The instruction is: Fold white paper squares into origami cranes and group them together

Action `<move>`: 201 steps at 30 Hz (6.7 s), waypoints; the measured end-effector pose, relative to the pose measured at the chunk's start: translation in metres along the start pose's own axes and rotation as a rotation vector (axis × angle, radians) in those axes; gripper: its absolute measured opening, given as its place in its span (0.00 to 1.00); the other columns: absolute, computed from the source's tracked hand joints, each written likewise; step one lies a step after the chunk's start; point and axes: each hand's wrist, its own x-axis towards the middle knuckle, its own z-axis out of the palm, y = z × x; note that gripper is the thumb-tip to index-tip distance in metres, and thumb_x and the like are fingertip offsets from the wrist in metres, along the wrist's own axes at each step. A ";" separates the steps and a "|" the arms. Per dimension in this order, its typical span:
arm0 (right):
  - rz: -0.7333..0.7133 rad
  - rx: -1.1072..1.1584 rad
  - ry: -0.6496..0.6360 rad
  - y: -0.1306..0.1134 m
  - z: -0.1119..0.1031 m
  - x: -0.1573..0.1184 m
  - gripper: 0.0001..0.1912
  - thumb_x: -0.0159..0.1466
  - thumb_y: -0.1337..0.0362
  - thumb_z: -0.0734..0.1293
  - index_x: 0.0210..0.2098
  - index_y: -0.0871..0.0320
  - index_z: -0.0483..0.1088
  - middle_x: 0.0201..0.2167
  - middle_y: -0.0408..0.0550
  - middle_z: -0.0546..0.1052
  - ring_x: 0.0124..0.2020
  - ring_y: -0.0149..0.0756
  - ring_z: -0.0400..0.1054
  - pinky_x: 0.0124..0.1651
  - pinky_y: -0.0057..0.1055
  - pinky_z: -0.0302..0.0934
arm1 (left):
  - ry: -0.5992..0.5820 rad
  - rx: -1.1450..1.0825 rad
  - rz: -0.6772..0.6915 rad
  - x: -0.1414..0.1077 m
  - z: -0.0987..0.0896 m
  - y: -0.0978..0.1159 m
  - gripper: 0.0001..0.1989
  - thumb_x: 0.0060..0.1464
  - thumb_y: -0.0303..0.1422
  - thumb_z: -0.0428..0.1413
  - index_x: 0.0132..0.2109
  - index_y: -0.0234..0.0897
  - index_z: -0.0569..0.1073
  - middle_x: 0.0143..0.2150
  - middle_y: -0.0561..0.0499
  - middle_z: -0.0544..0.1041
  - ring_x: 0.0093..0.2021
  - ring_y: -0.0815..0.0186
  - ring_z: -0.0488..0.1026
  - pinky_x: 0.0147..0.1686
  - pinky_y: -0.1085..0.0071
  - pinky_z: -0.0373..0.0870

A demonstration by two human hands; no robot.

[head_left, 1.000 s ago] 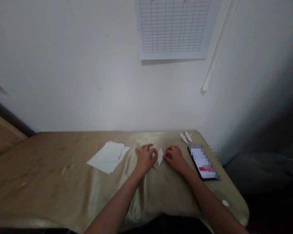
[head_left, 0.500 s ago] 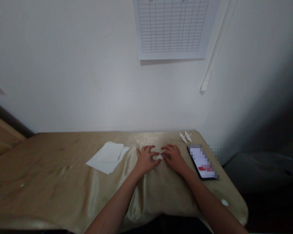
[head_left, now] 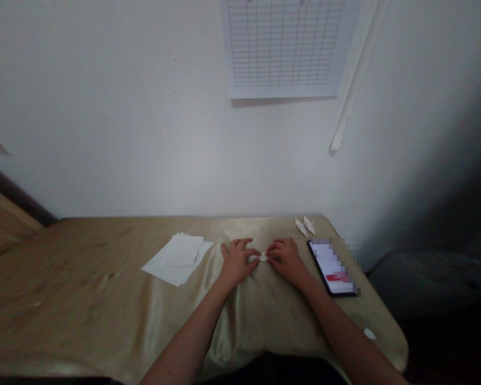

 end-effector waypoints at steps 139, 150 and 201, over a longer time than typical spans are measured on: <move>0.251 -0.112 -0.005 -0.008 0.007 0.007 0.11 0.64 0.54 0.71 0.45 0.48 0.77 0.50 0.48 0.73 0.56 0.45 0.60 0.64 0.44 0.44 | -0.010 0.000 -0.147 0.007 0.012 0.008 0.09 0.57 0.44 0.61 0.45 0.60 0.81 0.72 0.60 0.61 0.72 0.43 0.50 0.61 0.21 0.33; 0.255 -0.010 -0.095 0.006 0.002 0.009 0.16 0.62 0.67 0.69 0.48 0.45 0.78 0.51 0.46 0.73 0.58 0.41 0.60 0.63 0.39 0.45 | -0.094 -0.047 -0.168 0.010 0.004 0.003 0.15 0.58 0.35 0.60 0.49 0.65 0.80 0.73 0.62 0.60 0.73 0.43 0.48 0.62 0.22 0.33; 0.224 0.475 0.273 -0.005 0.008 0.008 0.09 0.60 0.60 0.69 0.37 0.56 0.78 0.39 0.51 0.79 0.45 0.43 0.71 0.54 0.42 0.64 | 0.298 -0.255 -0.014 0.006 0.015 0.007 0.05 0.55 0.34 0.65 0.40 0.51 0.84 0.63 0.49 0.72 0.63 0.49 0.65 0.66 0.34 0.50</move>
